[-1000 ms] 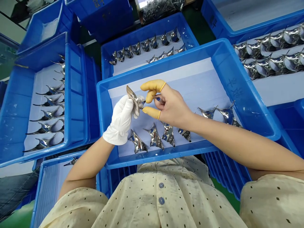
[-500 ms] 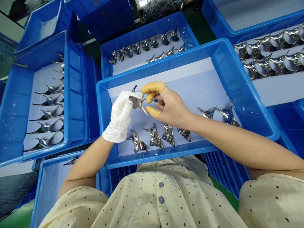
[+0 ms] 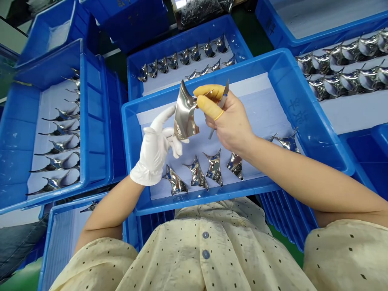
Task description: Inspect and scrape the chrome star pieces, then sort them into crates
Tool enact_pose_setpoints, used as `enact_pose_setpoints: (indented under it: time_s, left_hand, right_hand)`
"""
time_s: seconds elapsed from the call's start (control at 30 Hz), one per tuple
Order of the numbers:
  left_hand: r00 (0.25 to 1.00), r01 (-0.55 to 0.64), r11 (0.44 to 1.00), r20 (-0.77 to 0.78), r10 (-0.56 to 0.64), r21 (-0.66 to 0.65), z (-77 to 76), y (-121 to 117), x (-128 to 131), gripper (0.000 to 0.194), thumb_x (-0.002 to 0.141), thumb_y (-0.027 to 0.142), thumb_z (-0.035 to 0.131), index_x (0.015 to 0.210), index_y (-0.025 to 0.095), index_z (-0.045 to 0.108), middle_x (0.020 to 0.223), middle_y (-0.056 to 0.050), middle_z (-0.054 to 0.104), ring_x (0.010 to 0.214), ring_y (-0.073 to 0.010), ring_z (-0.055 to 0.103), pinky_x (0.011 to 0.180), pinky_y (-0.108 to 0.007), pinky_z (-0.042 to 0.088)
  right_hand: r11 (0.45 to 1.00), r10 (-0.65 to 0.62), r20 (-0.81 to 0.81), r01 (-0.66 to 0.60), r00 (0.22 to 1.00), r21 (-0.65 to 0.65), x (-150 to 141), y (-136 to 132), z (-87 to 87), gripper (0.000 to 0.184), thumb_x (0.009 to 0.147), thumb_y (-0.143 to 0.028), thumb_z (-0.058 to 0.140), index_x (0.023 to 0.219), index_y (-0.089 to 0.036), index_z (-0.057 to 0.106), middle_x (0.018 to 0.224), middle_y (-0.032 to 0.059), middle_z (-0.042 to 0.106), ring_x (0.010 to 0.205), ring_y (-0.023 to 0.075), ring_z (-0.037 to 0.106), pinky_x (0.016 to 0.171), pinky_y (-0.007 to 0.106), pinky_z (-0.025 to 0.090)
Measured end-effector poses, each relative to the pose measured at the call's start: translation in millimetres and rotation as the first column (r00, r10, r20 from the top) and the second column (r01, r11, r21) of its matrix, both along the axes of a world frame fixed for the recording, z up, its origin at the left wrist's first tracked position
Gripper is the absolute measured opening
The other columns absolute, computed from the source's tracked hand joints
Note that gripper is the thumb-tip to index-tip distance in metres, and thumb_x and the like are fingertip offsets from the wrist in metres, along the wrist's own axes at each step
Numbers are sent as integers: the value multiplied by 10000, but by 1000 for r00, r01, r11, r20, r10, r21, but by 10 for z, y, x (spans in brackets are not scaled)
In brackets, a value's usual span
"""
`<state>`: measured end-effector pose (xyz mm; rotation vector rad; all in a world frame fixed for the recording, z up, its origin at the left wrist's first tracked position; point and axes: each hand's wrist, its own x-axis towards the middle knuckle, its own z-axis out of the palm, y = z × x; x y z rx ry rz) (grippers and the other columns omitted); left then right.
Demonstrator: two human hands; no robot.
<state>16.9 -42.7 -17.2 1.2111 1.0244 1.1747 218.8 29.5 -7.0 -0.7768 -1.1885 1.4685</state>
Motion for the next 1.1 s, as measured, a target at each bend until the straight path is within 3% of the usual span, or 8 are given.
enact_pose_setpoints:
  time_s: [0.1,0.17,0.3,0.43,0.6,0.93,1.0,1.1]
  left_hand:
    - [998,-69,998,3,69,-5,60,-47,20,991,935,971,393,1617,262,510,975,-112,805,524,-150,665,454,-271,477]
    - [996,-85,996,-10,85,-13,76,-66,31,918,961,898,505,1636,276,488,1002,-110,807,523,-141,667,468,-269,495]
    - [995,-47,999,-83,46,-14,33,-41,50,820,918,506,831,1628,266,498,929,-51,792,602,-151,714,561,-264,576]
    - [992,40,998,-114,-46,-54,-54,24,68,598,907,300,775,1473,199,611,972,-43,808,710,-155,771,661,-269,632]
    - [990,69,987,-116,-86,-143,-88,41,99,503,933,312,746,1401,178,618,1064,-67,821,785,-159,804,711,-269,644]
    - [980,125,985,-141,-141,-117,-93,52,-2,629,874,376,830,1449,208,637,1117,-78,803,755,-153,746,667,-275,596]
    - [974,144,985,-164,-158,-94,-108,58,-24,710,827,418,889,1466,231,642,985,-44,789,672,-143,675,612,-273,555]
    - [985,110,992,-123,-118,-67,-134,74,18,663,777,487,958,1331,236,696,783,6,703,582,-129,596,563,-264,510]
  right_hand:
    - [981,71,-11,-72,997,-179,16,106,-58,493,787,-590,935,1012,-259,646,730,-75,487,500,52,216,448,263,206]
    - [974,89,7,-85,996,-211,28,142,-100,495,818,-599,907,1019,-254,616,774,-67,528,507,52,217,442,271,220]
    - [991,59,69,-50,996,-123,39,142,-118,504,825,-645,886,987,-254,612,823,-38,575,525,65,275,450,289,233]
    - [998,-63,80,65,995,-26,5,74,-32,454,760,-569,927,902,-241,646,917,17,662,630,94,451,480,276,278]
    - [975,-190,121,174,974,136,-22,-21,40,301,791,-463,887,850,-236,697,976,48,709,934,198,666,606,305,484]
    - [951,-216,202,159,955,266,12,-10,30,271,878,-482,851,882,-256,701,956,42,714,930,208,679,793,386,597]
    - [943,-187,236,106,954,316,20,-42,51,248,870,-461,858,884,-251,727,928,37,714,865,190,656,752,366,570]
    - [908,-63,379,-104,923,406,21,-100,39,176,871,-406,852,917,-251,781,898,30,719,754,158,588,638,323,481]
